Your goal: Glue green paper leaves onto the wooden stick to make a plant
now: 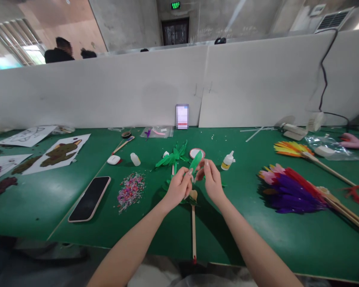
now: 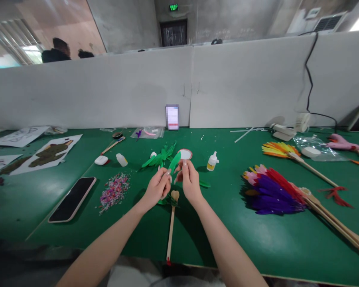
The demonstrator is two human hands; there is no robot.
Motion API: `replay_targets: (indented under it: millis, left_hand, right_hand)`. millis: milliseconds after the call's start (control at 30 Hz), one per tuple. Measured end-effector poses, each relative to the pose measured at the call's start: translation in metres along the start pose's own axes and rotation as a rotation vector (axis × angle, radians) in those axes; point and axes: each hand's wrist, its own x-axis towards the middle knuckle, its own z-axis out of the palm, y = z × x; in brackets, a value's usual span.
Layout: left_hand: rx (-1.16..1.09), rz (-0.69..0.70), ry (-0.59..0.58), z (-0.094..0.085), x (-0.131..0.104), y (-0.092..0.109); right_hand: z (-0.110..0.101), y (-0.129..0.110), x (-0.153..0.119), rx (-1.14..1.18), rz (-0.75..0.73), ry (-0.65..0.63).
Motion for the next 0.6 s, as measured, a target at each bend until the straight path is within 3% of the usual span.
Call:
replay_targets:
  millis: [333, 600]
  left_hand:
    - [0.215, 0.009, 0.027, 0.0020, -0.0015, 0.0000]
    - [0.138, 0.006, -0.004, 0.0029, -0.0030, 0.0027]
  right_hand:
    - [-0.0002, -0.0007, 0.0003, -0.100, 0.035, -0.007]
    - [-0.0020, -0.0004, 0.0005, -0.223, -0.023, 0.002]
